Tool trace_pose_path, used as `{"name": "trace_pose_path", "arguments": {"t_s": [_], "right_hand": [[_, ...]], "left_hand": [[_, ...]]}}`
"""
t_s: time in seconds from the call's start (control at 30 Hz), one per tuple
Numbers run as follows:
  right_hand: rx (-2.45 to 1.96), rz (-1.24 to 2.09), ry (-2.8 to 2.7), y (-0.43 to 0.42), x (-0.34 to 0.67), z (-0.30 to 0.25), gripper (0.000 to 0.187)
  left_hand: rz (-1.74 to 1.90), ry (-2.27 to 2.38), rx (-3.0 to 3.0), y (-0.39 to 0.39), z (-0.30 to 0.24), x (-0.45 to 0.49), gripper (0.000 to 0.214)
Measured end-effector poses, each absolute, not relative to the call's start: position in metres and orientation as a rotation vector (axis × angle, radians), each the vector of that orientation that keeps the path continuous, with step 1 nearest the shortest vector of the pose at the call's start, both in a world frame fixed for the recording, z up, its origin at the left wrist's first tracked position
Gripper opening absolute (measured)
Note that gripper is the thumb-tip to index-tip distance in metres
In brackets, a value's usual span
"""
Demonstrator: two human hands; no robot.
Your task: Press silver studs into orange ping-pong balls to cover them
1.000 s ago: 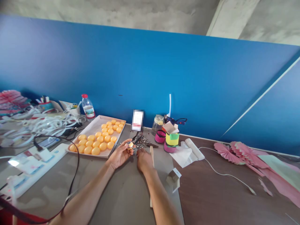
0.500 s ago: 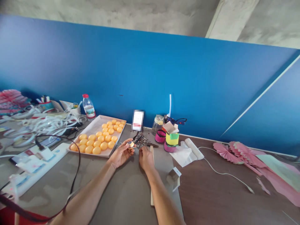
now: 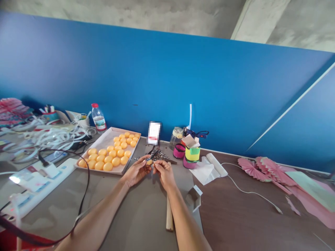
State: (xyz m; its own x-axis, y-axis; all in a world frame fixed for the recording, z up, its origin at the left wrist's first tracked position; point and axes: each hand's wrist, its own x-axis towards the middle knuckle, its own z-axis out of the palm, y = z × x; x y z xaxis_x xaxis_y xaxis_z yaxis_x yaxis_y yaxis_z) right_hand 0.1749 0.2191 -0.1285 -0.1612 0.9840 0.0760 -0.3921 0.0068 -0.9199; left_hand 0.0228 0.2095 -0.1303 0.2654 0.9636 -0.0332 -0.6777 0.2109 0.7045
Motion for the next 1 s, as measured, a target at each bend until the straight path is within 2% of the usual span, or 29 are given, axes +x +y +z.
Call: {"name": "trace_pose_path", "arguments": {"t_s": [0.37,0.57,1.0], "right_hand": [[-0.862,1.377,-1.144,0.213,0.169,-0.125,0.012],[-1.035,1.124,-1.358,0.210,0.171,-0.120,0.011],[-1.050,1.043,-1.416,0.212,0.167,-0.130,0.009]], "left_hand": [[1.212,0.588,0.714,0.210,-0.131,0.025,0.043],[1.197,0.627,0.716,0.211,-0.134,0.027,0.047],[1.223,0.585,0.729,0.211,-0.139,0.035,0.046]]}}
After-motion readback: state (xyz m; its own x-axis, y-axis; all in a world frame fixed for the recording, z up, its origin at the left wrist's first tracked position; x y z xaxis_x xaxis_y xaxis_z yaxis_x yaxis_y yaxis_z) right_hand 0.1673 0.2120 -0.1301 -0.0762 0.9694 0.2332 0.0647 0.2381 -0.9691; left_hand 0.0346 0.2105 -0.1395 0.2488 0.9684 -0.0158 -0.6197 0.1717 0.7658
